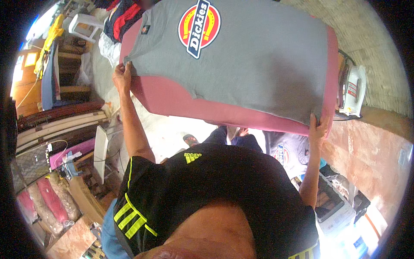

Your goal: The person irons a grey Dickies t-shirt on a pink ironing board using a white steam iron. They smooth the fabric with their hands, iron the front and back, and then fold the shirt before placing it on a stack of other clothes.

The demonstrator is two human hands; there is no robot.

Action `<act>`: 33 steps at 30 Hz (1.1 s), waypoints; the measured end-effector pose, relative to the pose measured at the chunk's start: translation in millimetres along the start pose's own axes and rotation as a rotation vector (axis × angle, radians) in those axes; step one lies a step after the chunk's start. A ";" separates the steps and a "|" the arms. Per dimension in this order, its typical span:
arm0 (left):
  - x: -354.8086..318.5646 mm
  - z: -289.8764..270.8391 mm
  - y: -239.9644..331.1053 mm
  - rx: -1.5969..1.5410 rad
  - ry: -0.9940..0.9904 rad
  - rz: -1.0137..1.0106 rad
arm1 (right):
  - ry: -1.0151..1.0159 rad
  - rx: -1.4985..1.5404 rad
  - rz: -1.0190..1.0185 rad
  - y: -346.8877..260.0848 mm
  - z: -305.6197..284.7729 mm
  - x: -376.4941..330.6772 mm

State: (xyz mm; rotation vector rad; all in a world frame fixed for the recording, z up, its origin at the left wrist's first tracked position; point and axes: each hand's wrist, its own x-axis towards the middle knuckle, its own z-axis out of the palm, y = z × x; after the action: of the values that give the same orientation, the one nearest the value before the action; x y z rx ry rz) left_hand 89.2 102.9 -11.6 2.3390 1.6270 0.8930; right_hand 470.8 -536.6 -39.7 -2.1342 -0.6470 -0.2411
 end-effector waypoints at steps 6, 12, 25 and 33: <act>16.2 -23.6 -14.7 -0.638 -0.227 -0.276 | -0.165 0.271 0.170 -46.7 -28.6 22.2; 3.7 -73.4 5.4 -0.819 -0.178 -0.313 | -0.198 0.584 0.392 -103.1 -94.2 42.2; -142.1 -98.6 -96.6 -0.616 -0.249 -0.333 | -0.542 0.267 0.624 -32.0 -132.3 -77.3; -102.2 -66.1 -22.0 -0.080 0.049 0.066 | -0.534 -0.110 -0.074 -40.8 -81.0 -3.0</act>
State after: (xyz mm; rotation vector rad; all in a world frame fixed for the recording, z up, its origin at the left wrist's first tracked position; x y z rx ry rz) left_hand 11.5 6.8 -6.8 2.3462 1.5108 1.0169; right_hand 451.5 -582.1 36.4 -2.2949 -1.0371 0.2734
